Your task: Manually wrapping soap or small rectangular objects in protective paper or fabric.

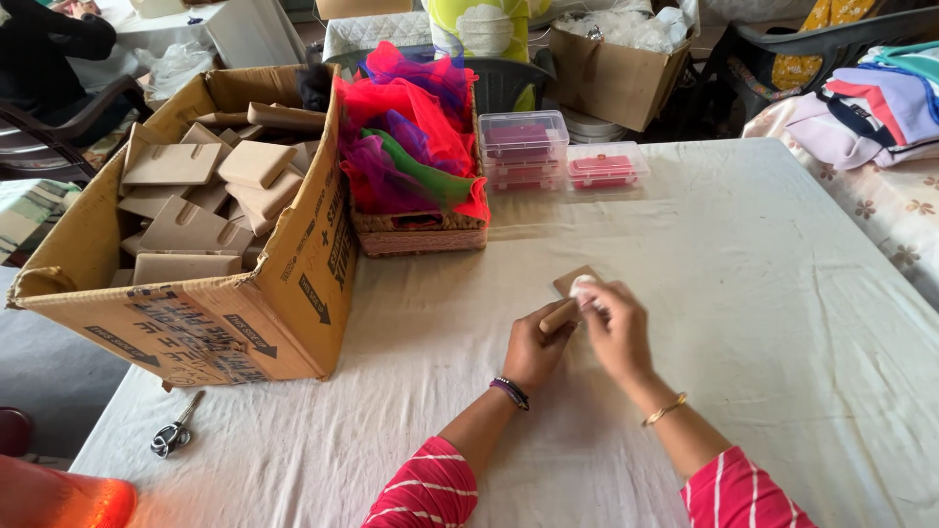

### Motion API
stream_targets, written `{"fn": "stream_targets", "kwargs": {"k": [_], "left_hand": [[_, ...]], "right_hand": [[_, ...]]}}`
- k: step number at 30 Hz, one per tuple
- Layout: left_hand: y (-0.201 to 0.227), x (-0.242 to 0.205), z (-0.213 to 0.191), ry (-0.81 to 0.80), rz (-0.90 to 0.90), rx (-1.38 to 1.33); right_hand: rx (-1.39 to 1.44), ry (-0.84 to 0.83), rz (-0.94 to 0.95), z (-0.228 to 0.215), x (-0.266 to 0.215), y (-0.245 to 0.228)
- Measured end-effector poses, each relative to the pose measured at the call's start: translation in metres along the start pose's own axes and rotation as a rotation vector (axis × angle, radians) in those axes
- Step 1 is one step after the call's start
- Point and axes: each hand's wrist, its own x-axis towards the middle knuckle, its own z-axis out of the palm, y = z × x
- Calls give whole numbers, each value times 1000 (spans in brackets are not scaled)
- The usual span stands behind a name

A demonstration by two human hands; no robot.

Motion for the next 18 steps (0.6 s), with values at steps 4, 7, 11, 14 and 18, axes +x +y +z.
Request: {"fn": "stream_targets", "kwargs": {"k": [4,7,11,14,18], "left_hand": [[-49,1,8,-23,-69,-80],[-26,3,3,-16,-102,-71],[9,2,-1,3,-28,-6],[2,3,-1,-19,-47,-19],[-35,2,3,-35,-67,-102]], "right_hand": [[83,-103,-128,10,-12,-17],[105,-131,-101,3,-1,-10],[-42,-19,48,-11,12,2],[-70,-1,-71,-4,4,-7],[-14,-72,-190,6,-9,-27]]}}
